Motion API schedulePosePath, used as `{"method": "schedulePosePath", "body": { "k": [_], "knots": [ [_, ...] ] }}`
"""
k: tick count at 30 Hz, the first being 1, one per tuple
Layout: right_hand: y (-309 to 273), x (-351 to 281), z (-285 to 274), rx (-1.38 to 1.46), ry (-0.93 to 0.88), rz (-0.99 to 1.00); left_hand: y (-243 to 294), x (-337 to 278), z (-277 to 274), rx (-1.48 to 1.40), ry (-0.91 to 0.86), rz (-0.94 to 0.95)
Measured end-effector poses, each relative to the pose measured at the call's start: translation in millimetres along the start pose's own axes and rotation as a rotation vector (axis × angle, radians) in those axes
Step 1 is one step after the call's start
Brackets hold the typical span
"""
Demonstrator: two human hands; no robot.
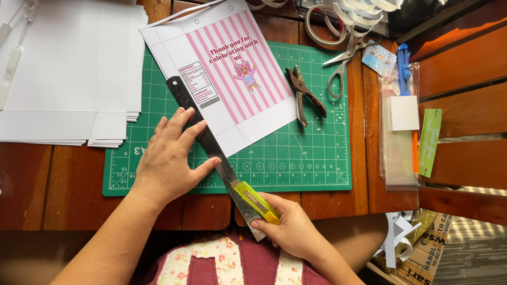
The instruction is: The person uses a metal ruler and a yellow utility knife to trim the edges of a printed pink-and-white striped card on a green cutting mat. They then switch to scissors to trim the corners of the same card.
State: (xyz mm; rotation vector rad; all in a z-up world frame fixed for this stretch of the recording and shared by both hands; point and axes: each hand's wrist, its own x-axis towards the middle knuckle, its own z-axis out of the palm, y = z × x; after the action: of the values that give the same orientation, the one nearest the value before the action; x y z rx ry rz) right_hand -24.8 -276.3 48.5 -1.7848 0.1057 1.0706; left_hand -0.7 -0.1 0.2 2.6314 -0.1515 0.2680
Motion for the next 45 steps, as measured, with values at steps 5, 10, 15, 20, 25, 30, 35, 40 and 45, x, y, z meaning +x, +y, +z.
{"method": "schedulePosePath", "body": {
  "k": [5, 10, 15, 20, 25, 30, 35, 40, 45],
  "knots": [
    [-1.1, 0.2, 0.0, -0.017, 0.007, 0.027, -0.7, -0.1, 0.7, 0.005, 0.001, 0.005],
    [-1.5, -0.1, 0.4, -0.012, 0.008, 0.031, 0.4, 0.4, -0.1, 0.006, -0.014, -0.003],
    [-1.9, 0.2, -1.4, 0.004, 0.005, 0.021, 1.3, 1.1, -1.0, 0.005, -0.016, -0.005],
    [-3.9, -0.5, -2.3, 0.012, -0.004, 0.024, 0.6, 0.9, -0.5, 0.002, -0.001, 0.010],
    [-1.6, 0.5, -3.1, 0.001, -0.005, 0.021, 1.2, 0.9, -0.6, 0.001, -0.011, 0.001],
    [-3.4, -0.5, -3.5, 0.026, -0.014, 0.019, -1.2, 0.7, 2.1, 0.013, 0.000, 0.018],
    [0.7, 0.9, -2.7, -0.001, -0.006, 0.007, -3.4, 0.3, 4.4, 0.008, 0.007, 0.022],
    [-1.5, -0.3, -2.5, 0.002, -0.008, -0.008, -3.0, 0.2, 4.4, 0.006, 0.008, 0.017],
    [-3.3, -0.8, -2.3, -0.005, -0.007, 0.003, -1.4, 0.4, 3.2, -0.003, 0.011, 0.015]
  ]
}}
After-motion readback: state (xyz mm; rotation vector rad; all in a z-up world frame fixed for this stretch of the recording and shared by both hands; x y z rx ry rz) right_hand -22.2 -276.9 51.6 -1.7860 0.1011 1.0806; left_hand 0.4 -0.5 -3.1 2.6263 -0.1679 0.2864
